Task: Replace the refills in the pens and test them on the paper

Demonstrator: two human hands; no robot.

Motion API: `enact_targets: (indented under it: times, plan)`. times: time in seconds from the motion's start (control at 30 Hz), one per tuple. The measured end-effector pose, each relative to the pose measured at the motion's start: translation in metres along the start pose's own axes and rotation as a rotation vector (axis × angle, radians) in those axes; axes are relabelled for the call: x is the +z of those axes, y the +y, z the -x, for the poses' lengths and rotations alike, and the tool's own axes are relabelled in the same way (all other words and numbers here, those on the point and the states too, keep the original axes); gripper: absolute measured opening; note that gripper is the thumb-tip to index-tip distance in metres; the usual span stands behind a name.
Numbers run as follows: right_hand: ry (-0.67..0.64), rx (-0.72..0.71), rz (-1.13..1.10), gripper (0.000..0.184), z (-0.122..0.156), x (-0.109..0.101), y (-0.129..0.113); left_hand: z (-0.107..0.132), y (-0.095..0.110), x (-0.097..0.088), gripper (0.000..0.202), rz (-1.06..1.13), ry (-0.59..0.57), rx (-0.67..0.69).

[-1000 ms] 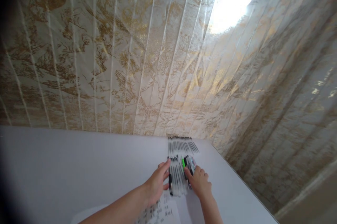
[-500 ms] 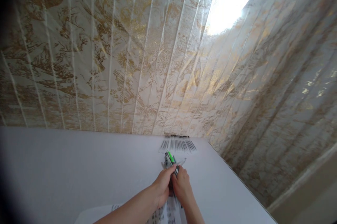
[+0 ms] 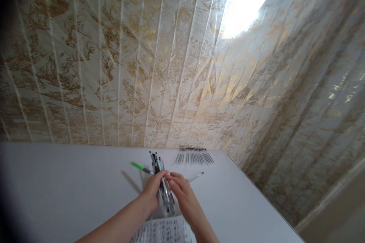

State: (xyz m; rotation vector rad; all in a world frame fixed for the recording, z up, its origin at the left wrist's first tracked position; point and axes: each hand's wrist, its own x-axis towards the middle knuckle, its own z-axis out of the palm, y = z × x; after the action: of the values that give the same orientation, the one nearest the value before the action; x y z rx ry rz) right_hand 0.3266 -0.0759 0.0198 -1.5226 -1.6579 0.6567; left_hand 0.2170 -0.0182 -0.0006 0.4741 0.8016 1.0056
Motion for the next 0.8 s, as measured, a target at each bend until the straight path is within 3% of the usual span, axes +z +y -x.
enact_targets:
  times: [0.1, 0.23, 0.37, 0.43, 0.53, 0.63, 0.73, 0.8]
  plan:
    - [0.120, 0.130, 0.384, 0.038, -0.022, -0.023, 0.012, 0.001, 0.031, -0.025, 0.019, -0.076, 0.049, 0.030]
    - [0.014, 0.382, 0.863, 0.034, -0.041, -0.026, 0.040, 0.013, 0.067, -0.064, 0.016, -0.256, 0.030, 0.055]
    - [-0.059, 0.395, 0.948, 0.026, -0.038, -0.008, 0.043, 0.038, 0.112, -0.111, 0.011, -0.438, 0.077, 0.145]
    - [-0.093, 0.364, 0.953, 0.025, -0.033, 0.004, 0.034, 0.050, 0.140, -0.135, 0.012, -0.712, 0.233, 0.315]
    - [-0.173, 0.231, 0.897, 0.034, -0.034, 0.028, 0.012, 0.061, 0.169, -0.161, 0.014, -0.858, 0.386, 0.386]
    - [-0.234, 0.022, 0.771, 0.042, -0.050, 0.064, -0.020, 0.062, 0.168, -0.172, 0.015, -0.916, 0.408, 0.363]
    - [-0.308, -0.237, 0.693, 0.039, -0.070, 0.109, -0.057, 0.055, 0.148, -0.180, 0.013, -0.937, 0.379, 0.359]
    - [-0.405, -0.310, 0.680, 0.030, -0.077, 0.139, -0.080, 0.050, 0.138, -0.189, 0.015, -0.918, 0.394, 0.381]
